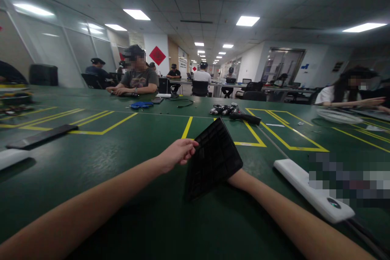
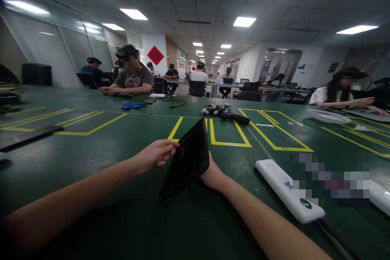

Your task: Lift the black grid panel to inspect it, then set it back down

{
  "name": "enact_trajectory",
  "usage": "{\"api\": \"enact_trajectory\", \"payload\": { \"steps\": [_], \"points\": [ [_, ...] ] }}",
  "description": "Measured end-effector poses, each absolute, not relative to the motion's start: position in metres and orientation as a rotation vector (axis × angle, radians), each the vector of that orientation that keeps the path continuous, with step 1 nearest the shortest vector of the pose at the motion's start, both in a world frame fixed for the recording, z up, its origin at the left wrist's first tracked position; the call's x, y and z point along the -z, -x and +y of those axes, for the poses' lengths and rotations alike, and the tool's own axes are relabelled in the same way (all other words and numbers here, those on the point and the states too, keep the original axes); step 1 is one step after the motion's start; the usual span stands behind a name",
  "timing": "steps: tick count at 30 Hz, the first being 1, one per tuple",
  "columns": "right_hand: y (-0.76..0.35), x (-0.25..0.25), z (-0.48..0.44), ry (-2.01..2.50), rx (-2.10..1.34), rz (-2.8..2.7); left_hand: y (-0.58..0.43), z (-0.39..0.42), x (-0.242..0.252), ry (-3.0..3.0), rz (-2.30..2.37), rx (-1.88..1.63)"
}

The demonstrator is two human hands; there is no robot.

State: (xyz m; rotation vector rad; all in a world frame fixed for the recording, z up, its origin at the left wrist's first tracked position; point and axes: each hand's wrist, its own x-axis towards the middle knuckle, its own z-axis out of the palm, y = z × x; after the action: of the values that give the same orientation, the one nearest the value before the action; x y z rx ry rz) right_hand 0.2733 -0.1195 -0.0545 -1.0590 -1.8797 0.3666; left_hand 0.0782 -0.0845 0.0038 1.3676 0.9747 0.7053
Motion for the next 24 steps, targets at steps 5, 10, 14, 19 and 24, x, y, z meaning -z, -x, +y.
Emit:
{"api": "enact_trajectory", "payload": {
  "steps": [5, 10, 14, 19, 24],
  "points": [
    [-0.272, 0.054, -0.121, 1.052, -0.373, -1.871, -0.086, -0.089, 0.012, -1.706, 1.015, -0.780],
    [-0.272, 0.055, -0.121, 1.058, -0.372, -1.873, -0.091, -0.080, 0.030, -1.965, 1.066, -0.957],
    [-0.274, 0.057, -0.122, 1.074, -0.364, -1.875, -0.093, -0.084, 0.034, -2.043, 1.119, -0.972],
    [-0.276, 0.062, -0.123, 1.089, -0.359, -1.880, -0.086, -0.095, 0.030, -2.150, 1.073, -0.968],
    [-0.278, 0.068, -0.118, 1.111, -0.349, -1.903, -0.083, -0.094, 0.028, -2.210, 0.949, -0.952]
  ]
}}
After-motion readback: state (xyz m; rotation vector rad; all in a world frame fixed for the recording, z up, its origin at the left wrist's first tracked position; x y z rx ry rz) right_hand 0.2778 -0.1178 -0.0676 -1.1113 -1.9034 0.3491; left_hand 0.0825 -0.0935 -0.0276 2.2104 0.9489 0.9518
